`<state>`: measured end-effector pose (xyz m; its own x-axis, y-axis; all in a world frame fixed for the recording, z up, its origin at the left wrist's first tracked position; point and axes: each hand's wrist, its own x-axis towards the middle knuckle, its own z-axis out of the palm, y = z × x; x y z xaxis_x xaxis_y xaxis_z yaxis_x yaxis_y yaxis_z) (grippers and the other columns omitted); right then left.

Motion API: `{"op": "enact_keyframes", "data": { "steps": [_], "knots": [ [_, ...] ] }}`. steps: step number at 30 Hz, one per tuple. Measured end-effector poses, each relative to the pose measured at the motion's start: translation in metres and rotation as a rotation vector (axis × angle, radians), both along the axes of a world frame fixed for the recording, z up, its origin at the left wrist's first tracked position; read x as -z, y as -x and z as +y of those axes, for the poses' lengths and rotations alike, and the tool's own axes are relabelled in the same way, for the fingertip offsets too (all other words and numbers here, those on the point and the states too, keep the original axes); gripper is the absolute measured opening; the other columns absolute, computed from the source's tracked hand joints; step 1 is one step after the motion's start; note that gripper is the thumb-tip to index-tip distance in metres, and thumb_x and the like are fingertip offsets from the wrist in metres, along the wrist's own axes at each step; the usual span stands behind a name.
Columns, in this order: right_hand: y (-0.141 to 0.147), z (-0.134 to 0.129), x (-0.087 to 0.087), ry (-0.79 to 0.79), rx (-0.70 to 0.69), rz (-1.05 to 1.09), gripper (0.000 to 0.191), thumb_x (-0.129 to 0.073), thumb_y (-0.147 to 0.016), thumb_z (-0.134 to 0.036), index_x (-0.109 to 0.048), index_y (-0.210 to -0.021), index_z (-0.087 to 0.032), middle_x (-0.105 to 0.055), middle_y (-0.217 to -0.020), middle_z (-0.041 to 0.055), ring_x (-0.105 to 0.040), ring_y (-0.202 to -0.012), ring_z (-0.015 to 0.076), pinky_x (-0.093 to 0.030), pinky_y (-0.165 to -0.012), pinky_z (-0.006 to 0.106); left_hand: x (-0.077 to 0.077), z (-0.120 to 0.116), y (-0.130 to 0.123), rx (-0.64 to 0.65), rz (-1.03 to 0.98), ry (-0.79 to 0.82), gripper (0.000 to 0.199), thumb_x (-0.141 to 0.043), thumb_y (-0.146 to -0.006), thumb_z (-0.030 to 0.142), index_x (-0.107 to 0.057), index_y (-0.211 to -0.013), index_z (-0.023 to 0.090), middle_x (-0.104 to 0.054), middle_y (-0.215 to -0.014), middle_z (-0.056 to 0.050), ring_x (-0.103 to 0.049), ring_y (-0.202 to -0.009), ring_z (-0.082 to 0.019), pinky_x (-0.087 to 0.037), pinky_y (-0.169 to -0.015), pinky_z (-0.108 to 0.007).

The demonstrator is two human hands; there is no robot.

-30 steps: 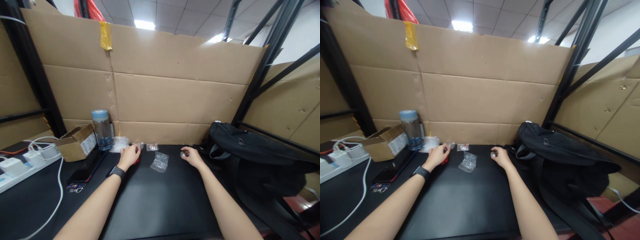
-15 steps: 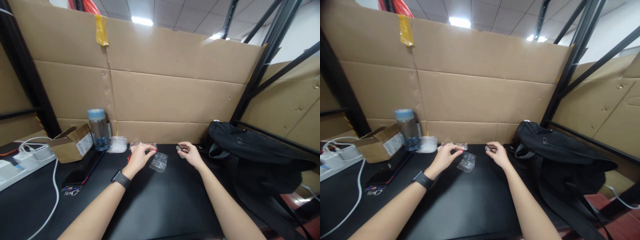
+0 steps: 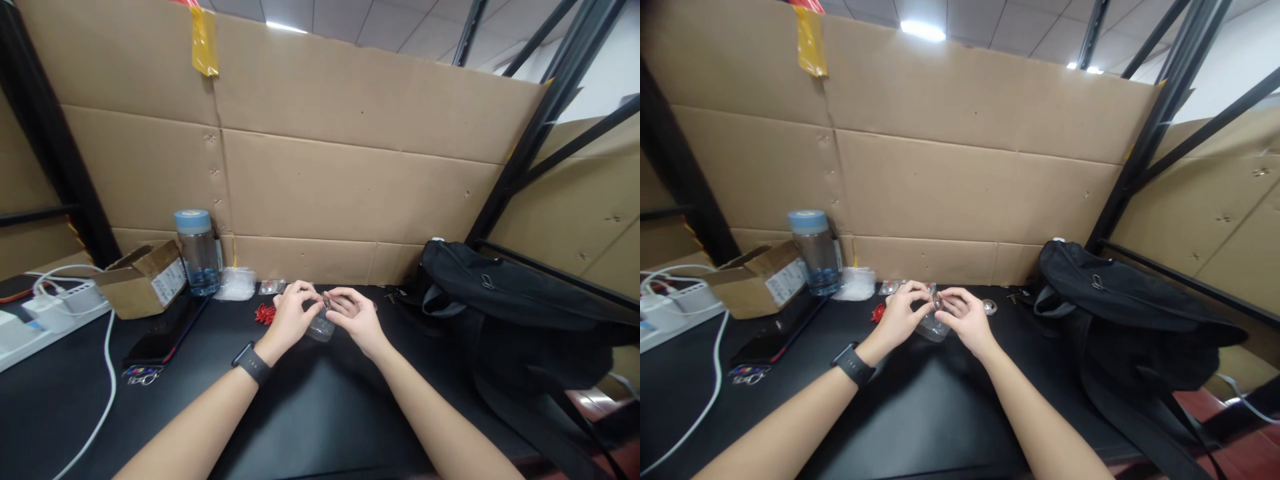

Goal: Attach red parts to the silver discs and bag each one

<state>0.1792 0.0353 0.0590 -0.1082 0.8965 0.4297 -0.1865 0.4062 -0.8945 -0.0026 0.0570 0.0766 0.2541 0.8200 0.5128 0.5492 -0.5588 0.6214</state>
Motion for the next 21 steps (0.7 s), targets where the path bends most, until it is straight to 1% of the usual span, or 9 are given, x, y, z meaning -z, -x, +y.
{"op": "enact_keyframes", "data": {
  "steps": [9, 14, 18, 21],
  "knots": [
    [0.002, -0.003, -0.001, 0.021, -0.007, 0.036, 0.039, -0.088, -0.067, -0.024, -0.068, -0.101, -0.022, -0.073, -0.111, 0.0051, -0.065, -0.116, 0.0266, -0.045, -0.112, 0.048, 0.003, -0.003, -0.002, -0.06, 0.073, -0.067, 0.013, -0.067, -0.087, 0.036, -0.077, -0.085, 0.028, -0.064, -0.114, -0.005, -0.048, -0.117, -0.029, -0.035, -0.097, -0.047],
    [0.001, -0.002, 0.001, 0.036, -0.026, 0.027, 0.042, -0.088, -0.067, -0.027, -0.068, -0.104, -0.023, -0.07, -0.114, 0.0066, -0.063, -0.118, 0.0275, -0.048, -0.108, 0.047, -0.001, -0.006, -0.002, -0.086, 0.073, -0.109, 0.011, -0.068, -0.085, 0.035, -0.076, -0.082, 0.028, -0.064, -0.111, -0.005, -0.047, -0.116, -0.028, -0.034, -0.095, -0.046],
    [0.001, -0.002, 0.004, 0.073, -0.03, 0.076, 0.037, -0.086, -0.071, -0.027, -0.069, -0.104, -0.024, -0.067, -0.117, 0.0059, -0.064, -0.112, 0.0235, -0.051, -0.103, 0.04, -0.006, -0.012, -0.002, -0.075, 0.116, -0.176, 0.009, -0.07, -0.085, 0.034, -0.076, -0.081, 0.028, -0.063, -0.108, -0.005, -0.046, -0.115, -0.028, -0.032, -0.093, -0.045],
    [0.001, -0.003, 0.005, 0.123, -0.058, 0.12, 0.035, -0.083, -0.075, -0.028, -0.068, -0.106, -0.025, -0.064, -0.119, 0.0046, -0.064, -0.108, 0.02, -0.054, -0.097, 0.035, -0.009, -0.017, -0.002, -0.099, 0.138, -0.228, 0.01, -0.068, -0.086, 0.031, -0.076, -0.081, 0.027, -0.062, -0.106, -0.005, -0.046, -0.114, -0.027, -0.031, -0.091, -0.045]
  ]
}}
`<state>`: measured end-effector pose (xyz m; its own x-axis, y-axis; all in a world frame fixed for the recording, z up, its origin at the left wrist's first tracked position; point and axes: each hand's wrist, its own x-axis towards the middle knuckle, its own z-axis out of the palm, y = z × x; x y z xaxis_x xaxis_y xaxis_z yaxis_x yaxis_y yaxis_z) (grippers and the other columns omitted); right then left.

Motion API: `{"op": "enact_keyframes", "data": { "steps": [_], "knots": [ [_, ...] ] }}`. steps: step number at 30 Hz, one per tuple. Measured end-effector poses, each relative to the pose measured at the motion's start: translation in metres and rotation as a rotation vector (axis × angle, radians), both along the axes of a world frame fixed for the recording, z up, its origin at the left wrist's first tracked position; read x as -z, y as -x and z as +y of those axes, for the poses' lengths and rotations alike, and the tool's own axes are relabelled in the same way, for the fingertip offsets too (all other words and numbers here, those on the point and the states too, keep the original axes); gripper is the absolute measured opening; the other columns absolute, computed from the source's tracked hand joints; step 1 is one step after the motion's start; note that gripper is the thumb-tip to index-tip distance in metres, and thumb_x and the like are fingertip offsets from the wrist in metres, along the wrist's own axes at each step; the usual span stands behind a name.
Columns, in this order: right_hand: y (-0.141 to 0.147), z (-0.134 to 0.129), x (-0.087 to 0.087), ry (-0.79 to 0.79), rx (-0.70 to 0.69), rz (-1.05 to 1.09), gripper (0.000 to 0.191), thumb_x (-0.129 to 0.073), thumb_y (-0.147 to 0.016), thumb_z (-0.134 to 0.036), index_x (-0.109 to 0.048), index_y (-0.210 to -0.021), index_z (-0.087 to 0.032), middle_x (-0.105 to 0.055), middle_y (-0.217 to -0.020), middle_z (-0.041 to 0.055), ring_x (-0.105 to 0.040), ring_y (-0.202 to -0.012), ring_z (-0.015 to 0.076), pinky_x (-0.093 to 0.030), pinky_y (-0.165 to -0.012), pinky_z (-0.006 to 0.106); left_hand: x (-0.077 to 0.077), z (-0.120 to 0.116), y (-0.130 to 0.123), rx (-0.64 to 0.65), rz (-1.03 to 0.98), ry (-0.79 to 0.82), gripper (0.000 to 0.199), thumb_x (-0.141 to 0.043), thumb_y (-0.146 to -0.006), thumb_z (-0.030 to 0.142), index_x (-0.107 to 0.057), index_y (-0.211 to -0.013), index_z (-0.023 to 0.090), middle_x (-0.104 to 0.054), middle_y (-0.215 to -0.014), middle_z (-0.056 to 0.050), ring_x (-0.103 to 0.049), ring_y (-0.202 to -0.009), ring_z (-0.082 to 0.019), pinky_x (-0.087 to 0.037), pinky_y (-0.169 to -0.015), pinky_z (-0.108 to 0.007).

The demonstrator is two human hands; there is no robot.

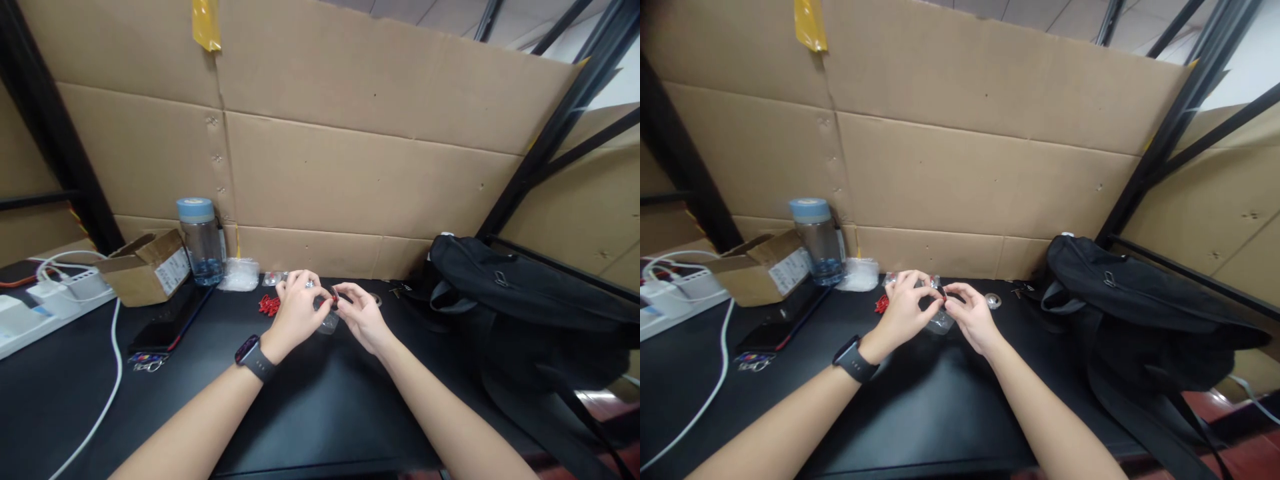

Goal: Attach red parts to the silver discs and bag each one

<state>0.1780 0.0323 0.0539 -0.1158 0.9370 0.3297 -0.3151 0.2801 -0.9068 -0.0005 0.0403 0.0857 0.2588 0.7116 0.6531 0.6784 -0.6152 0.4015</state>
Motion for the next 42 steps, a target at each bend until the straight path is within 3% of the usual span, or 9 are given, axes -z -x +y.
{"op": "enact_keyframes", "data": {
  "steps": [6, 16, 23, 28, 31, 35, 39, 42],
  "knots": [
    [-0.001, 0.001, 0.0, -0.005, -0.026, -0.009, 0.034, -0.085, -0.073, -0.023, -0.07, -0.103, -0.025, -0.065, -0.116, 0.0031, -0.064, -0.109, 0.0192, -0.051, -0.102, 0.034, -0.002, -0.001, 0.002, -0.01, 0.029, -0.031, 0.008, -0.071, -0.083, 0.029, -0.076, -0.077, 0.026, -0.062, -0.103, -0.006, -0.045, -0.112, -0.027, -0.03, -0.09, -0.046],
    [-0.004, 0.006, 0.007, -0.031, -0.002, -0.132, 0.036, -0.086, -0.071, -0.023, -0.072, -0.104, -0.021, -0.07, -0.112, 0.0068, -0.066, -0.111, 0.025, -0.049, -0.105, 0.043, 0.0, 0.001, 0.004, 0.011, 0.057, -0.048, 0.011, -0.068, -0.084, 0.025, -0.075, -0.075, 0.024, -0.062, -0.106, -0.006, -0.045, -0.113, -0.027, -0.031, -0.09, -0.046],
    [-0.002, 0.003, 0.0, -0.053, 0.04, -0.241, 0.039, -0.089, -0.065, -0.025, -0.072, -0.1, -0.02, -0.073, -0.11, 0.0064, -0.069, -0.107, 0.0252, -0.051, -0.105, 0.044, 0.003, 0.003, 0.004, 0.027, 0.072, -0.021, 0.01, -0.068, -0.083, 0.025, -0.075, -0.075, 0.024, -0.062, -0.106, -0.006, -0.045, -0.112, -0.028, -0.032, -0.091, -0.046],
    [-0.004, 0.005, -0.002, -0.065, 0.103, -0.333, 0.026, -0.078, -0.079, -0.038, -0.072, -0.094, -0.018, -0.073, -0.101, 0.0073, -0.071, -0.095, 0.0227, -0.056, -0.094, 0.041, 0.002, 0.002, 0.005, 0.022, 0.084, -0.033, 0.01, -0.069, -0.083, 0.025, -0.075, -0.076, 0.023, -0.061, -0.106, -0.007, -0.043, -0.113, -0.029, -0.032, -0.092, -0.048],
    [-0.009, 0.007, -0.002, -0.156, 0.145, -0.499, 0.026, -0.069, -0.086, -0.043, -0.072, -0.093, -0.018, -0.072, -0.099, 0.0079, -0.069, -0.093, 0.0219, -0.057, -0.087, 0.038, 0.001, 0.001, 0.005, 0.032, 0.106, -0.052, 0.01, -0.068, -0.084, 0.025, -0.075, -0.076, 0.023, -0.061, -0.107, -0.008, -0.043, -0.114, -0.029, -0.033, -0.092, -0.048],
    [-0.013, 0.006, -0.006, -0.318, 0.2, -0.709, 0.02, -0.064, -0.091, -0.04, -0.071, -0.09, -0.02, -0.068, -0.103, 0.0082, -0.065, -0.096, 0.0215, -0.055, -0.08, 0.034, 0.005, 0.002, 0.006, 0.085, 0.132, -0.048, 0.01, -0.069, -0.084, 0.027, -0.076, -0.077, 0.025, -0.06, -0.108, -0.007, -0.042, -0.116, -0.029, -0.033, -0.092, -0.047],
    [-0.014, 0.003, -0.008, -0.383, 0.218, -0.828, 0.019, -0.058, -0.094, -0.034, -0.067, -0.087, -0.02, -0.062, -0.11, 0.0092, -0.063, -0.1, 0.0208, -0.054, -0.077, 0.031, 0.007, 0.006, 0.007, 0.117, 0.139, -0.013, 0.011, -0.068, -0.085, 0.031, -0.076, -0.079, 0.026, -0.061, -0.108, -0.006, -0.043, -0.116, -0.029, -0.034, -0.094, -0.047],
    [-0.015, 0.0, -0.01, -0.435, 0.221, -0.912, 0.016, -0.053, -0.097, -0.029, -0.063, -0.089, -0.02, -0.058, -0.114, 0.0095, -0.061, -0.102, 0.0198, -0.053, -0.077, 0.03, 0.001, 0.011, 0.016, 0.214, 0.227, 0.031, 0.013, -0.065, -0.088, 0.036, -0.074, -0.091, 0.027, -0.065, -0.109, -0.005, -0.047, -0.115, -0.027, -0.035, -0.096, -0.045]
  ]
}}
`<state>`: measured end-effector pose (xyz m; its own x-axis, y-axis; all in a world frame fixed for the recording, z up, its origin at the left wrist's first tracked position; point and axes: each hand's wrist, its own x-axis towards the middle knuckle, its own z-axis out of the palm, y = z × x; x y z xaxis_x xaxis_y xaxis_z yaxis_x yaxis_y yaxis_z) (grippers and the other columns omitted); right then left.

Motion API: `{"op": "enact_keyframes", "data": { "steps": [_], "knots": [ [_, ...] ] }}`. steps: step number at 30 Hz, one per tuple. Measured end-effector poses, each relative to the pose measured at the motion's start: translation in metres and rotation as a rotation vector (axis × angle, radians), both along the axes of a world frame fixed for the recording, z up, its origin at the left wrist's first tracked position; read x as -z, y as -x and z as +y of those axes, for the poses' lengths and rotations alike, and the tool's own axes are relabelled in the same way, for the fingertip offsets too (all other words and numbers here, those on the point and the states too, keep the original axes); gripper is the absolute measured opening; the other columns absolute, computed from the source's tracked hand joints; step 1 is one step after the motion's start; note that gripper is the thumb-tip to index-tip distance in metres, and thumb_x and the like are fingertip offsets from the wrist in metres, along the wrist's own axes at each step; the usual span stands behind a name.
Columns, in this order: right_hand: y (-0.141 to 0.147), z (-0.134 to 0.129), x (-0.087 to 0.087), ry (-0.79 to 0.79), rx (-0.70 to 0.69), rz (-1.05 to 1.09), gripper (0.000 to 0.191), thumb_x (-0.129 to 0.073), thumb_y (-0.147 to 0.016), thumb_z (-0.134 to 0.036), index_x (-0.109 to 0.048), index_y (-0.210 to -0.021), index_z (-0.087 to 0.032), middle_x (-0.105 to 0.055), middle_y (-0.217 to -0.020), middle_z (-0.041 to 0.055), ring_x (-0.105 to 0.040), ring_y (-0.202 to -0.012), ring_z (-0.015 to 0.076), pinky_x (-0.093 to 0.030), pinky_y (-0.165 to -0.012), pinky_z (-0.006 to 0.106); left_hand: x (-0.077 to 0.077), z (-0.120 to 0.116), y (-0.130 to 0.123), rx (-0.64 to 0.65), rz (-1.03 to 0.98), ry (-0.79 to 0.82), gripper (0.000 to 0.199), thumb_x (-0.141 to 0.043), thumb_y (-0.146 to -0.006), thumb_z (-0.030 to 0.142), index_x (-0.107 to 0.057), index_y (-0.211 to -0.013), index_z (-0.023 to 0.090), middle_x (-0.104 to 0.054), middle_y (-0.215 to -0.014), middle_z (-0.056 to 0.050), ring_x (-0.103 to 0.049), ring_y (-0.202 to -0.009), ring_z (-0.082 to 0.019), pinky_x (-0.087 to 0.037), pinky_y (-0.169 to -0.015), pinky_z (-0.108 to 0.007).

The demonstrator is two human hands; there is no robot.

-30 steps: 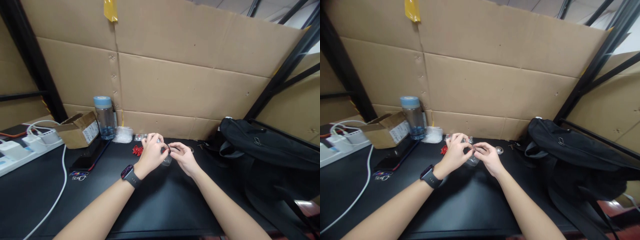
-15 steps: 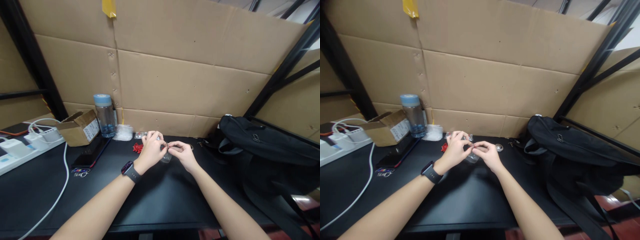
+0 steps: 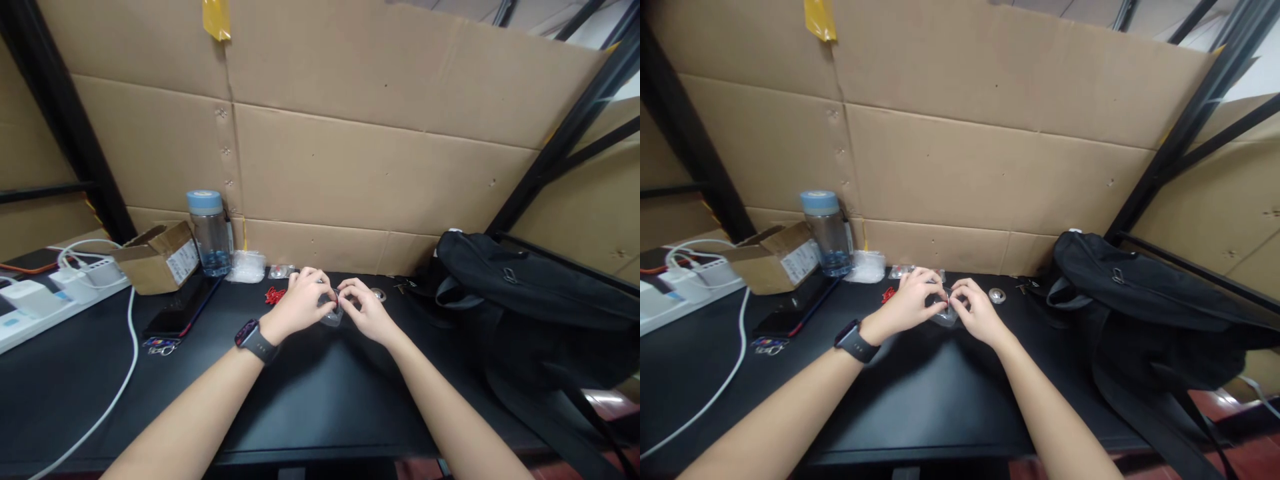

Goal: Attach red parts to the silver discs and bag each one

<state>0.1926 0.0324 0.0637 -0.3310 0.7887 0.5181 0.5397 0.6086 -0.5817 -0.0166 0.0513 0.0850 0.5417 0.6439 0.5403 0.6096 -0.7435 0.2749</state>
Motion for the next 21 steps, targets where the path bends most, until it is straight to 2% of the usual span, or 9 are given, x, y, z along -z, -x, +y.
{"op": "enact_keyframes", "data": {
  "steps": [2, 5, 7, 11, 15, 21],
  "knots": [
    [0.0, -0.004, -0.003, -0.065, -0.003, -0.119, 0.013, -0.051, -0.097, -0.025, -0.061, -0.091, -0.02, -0.057, -0.115, 0.0098, -0.059, -0.104, 0.0206, -0.053, -0.083, 0.033, -0.006, 0.007, 0.015, -0.002, 0.055, 0.017, 0.016, -0.059, -0.092, 0.035, -0.071, -0.101, 0.028, -0.067, -0.11, -0.004, -0.051, -0.113, -0.025, -0.036, -0.096, -0.043],
    [0.003, -0.011, -0.01, -0.175, -0.026, -0.36, 0.014, -0.048, -0.097, -0.02, -0.059, -0.089, -0.02, -0.058, -0.118, 0.011, -0.056, -0.108, 0.0235, -0.049, -0.094, 0.04, -0.011, 0.026, 0.047, -0.176, 0.108, 0.031, 0.021, -0.051, -0.094, 0.027, -0.07, -0.102, 0.026, -0.07, -0.109, -0.005, -0.057, -0.107, -0.025, -0.038, -0.095, -0.041],
    [0.005, -0.016, -0.013, -0.225, -0.034, -0.464, 0.017, -0.045, -0.098, -0.017, -0.058, -0.089, -0.019, -0.058, -0.121, 0.0121, -0.056, -0.108, 0.0246, -0.048, -0.095, 0.042, -0.009, 0.041, 0.07, -0.293, 0.195, 0.086, 0.019, -0.055, -0.089, 0.023, -0.072, -0.098, 0.025, -0.071, -0.105, -0.007, -0.06, -0.105, -0.027, -0.041, -0.093, -0.039],
    [0.01, -0.021, -0.014, -0.285, 0.0, -0.557, 0.016, -0.044, -0.097, -0.014, -0.059, -0.093, -0.018, -0.056, -0.127, 0.0146, -0.054, -0.11, 0.0265, -0.049, -0.093, 0.044, 0.005, 0.065, 0.1, -0.359, 0.284, 0.225, 0.02, -0.063, -0.08, 0.026, -0.074, -0.097, 0.026, -0.073, -0.108, -0.005, -0.064, -0.105, -0.028, -0.045, -0.089, -0.034],
    [0.015, -0.025, -0.012, -0.302, -0.033, -0.624, 0.014, -0.046, -0.096, -0.012, -0.059, -0.095, -0.018, -0.055, -0.128, 0.016, -0.053, -0.114, 0.0278, -0.049, -0.093, 0.045, 0.017, 0.073, 0.102, -0.361, 0.316, 0.294, 0.021, -0.067, -0.077, 0.031, -0.075, -0.096, 0.027, -0.075, -0.101, -0.005, -0.068, -0.096, -0.026, -0.046, -0.085, -0.032],
    [0.022, -0.029, -0.014, -0.197, -0.123, -0.599, 0.01, -0.05, -0.096, -0.017, -0.059, -0.092, -0.018, -0.057, -0.123, 0.0125, -0.055, -0.109, 0.0237, -0.05, -0.093, 0.04, 0.022, 0.069, 0.085, -0.304, 0.315, 0.228, 0.013, -0.068, -0.077, 0.033, -0.078, -0.081, 0.025, -0.075, -0.094, -0.007, -0.066, -0.091, -0.024, -0.045, -0.084, -0.032]
  ]
}}
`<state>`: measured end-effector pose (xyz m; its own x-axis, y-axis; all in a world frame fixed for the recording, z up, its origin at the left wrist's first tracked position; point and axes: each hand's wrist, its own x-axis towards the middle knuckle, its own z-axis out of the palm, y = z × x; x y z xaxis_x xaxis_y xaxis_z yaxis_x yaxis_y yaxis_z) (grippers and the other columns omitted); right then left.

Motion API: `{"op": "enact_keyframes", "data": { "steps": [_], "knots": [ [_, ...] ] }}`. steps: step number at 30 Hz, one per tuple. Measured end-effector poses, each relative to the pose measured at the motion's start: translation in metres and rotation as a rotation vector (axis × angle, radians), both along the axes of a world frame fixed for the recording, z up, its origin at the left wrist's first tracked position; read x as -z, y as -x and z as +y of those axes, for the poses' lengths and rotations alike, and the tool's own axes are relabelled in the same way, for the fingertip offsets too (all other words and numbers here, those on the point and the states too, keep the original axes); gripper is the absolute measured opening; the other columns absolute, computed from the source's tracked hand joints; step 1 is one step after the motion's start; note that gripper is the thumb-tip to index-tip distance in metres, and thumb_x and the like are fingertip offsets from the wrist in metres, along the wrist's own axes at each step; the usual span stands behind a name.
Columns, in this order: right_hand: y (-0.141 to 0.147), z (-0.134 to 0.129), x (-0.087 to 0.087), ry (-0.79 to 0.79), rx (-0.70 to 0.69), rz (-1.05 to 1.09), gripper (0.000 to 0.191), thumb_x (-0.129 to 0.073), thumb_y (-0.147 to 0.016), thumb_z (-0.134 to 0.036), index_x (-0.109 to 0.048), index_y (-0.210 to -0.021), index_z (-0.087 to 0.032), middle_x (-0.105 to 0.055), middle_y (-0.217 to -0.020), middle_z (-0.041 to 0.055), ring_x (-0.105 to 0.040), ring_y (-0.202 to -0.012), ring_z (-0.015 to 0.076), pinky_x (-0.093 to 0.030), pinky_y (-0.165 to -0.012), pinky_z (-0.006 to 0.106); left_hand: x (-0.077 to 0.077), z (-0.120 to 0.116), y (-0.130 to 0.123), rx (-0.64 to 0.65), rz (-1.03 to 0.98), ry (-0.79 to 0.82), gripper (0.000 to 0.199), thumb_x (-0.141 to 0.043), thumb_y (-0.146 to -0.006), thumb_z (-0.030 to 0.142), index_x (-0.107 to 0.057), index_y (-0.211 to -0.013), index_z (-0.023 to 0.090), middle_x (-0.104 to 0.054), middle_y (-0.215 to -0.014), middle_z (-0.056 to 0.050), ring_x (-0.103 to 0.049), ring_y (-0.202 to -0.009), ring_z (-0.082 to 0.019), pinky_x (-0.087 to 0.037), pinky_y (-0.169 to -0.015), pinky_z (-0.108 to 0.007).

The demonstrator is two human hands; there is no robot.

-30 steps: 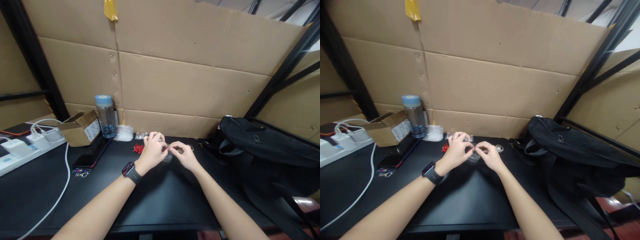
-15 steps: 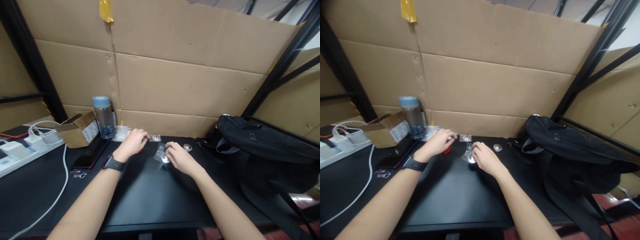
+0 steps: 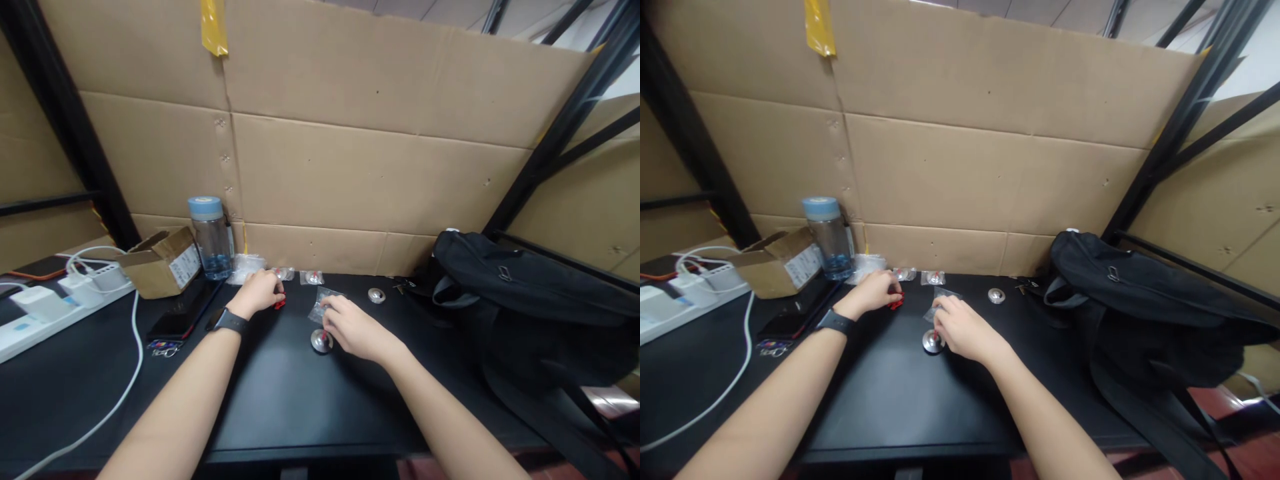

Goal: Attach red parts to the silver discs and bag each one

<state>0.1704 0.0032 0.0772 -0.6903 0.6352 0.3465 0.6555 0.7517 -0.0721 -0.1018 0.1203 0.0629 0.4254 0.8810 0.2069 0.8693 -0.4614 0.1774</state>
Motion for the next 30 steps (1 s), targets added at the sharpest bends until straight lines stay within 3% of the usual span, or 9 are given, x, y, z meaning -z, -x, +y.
{"op": "enact_keyframes", "data": {
  "steps": [8, 14, 22, 24, 26, 30],
  "knots": [
    [0.001, 0.0, 0.002, 0.195, -0.063, 0.1, 0.014, -0.054, -0.097, -0.023, -0.067, -0.096, -0.021, -0.065, -0.106, 0.0064, -0.062, -0.099, 0.0181, -0.05, -0.09, 0.03, -0.005, -0.016, -0.02, -0.014, 0.04, -0.001, 0.017, -0.061, -0.075, 0.017, -0.073, -0.063, 0.021, -0.074, -0.08, -0.01, -0.064, -0.086, -0.025, -0.043, -0.085, -0.035],
    [-0.001, 0.003, 0.005, 0.258, -0.062, 0.094, 0.01, -0.064, -0.091, -0.027, -0.07, -0.098, -0.022, -0.067, -0.101, 0.004, -0.064, -0.096, 0.018, -0.05, -0.088, 0.028, -0.004, -0.018, -0.02, -0.03, 0.06, -0.058, 0.008, -0.067, -0.074, 0.021, -0.075, -0.072, 0.022, -0.074, -0.09, -0.011, -0.061, -0.098, -0.031, -0.042, -0.089, -0.041],
    [-0.006, 0.007, -0.002, 0.298, -0.13, 0.232, 0.012, -0.065, -0.09, -0.028, -0.072, -0.096, -0.022, -0.07, -0.095, 0.0036, -0.066, -0.088, 0.0173, -0.05, -0.083, 0.028, 0.001, -0.012, -0.02, 0.007, 0.007, 0.031, 0.014, -0.064, -0.078, 0.022, -0.076, -0.071, 0.024, -0.075, -0.086, -0.008, -0.062, -0.096, -0.028, -0.041, -0.088, -0.039],
    [-0.021, 0.017, -0.004, 0.264, -0.058, 0.333, 0.014, -0.064, -0.09, -0.032, -0.072, -0.094, -0.022, -0.071, -0.091, 0.0036, -0.066, -0.083, 0.0174, -0.051, -0.078, 0.028, -0.001, -0.013, -0.021, 0.021, -0.018, 0.009, 0.015, -0.063, -0.08, 0.023, -0.075, -0.072, 0.024, -0.074, -0.088, -0.008, -0.062, -0.097, -0.029, -0.04, -0.087, -0.039],
    [-0.046, 0.03, -0.001, 0.175, 0.128, 0.439, 0.016, -0.06, -0.091, -0.032, -0.072, -0.092, -0.022, -0.072, -0.088, 0.0043, -0.066, -0.078, 0.0181, -0.051, -0.073, 0.03, -0.004, -0.014, -0.021, 0.028, -0.037, -0.025, 0.015, -0.062, -0.082, 0.025, -0.074, -0.073, 0.024, -0.074, -0.092, -0.007, -0.06, -0.1, -0.029, -0.039, -0.087, -0.039],
    [-0.106, 0.059, 0.018, 0.044, 0.54, 0.383, 0.024, -0.067, -0.08, -0.026, -0.073, -0.102, -0.019, -0.072, -0.102, 0.0106, -0.067, -0.093, 0.0247, -0.05, -0.09, 0.039, -0.009, -0.016, -0.023, 0.019, -0.083, -0.051, 0.014, -0.059, -0.086, 0.026, -0.071, -0.08, 0.024, -0.074, -0.096, -0.006, -0.06, -0.104, -0.029, -0.038, -0.09, -0.038]
  ]
}}
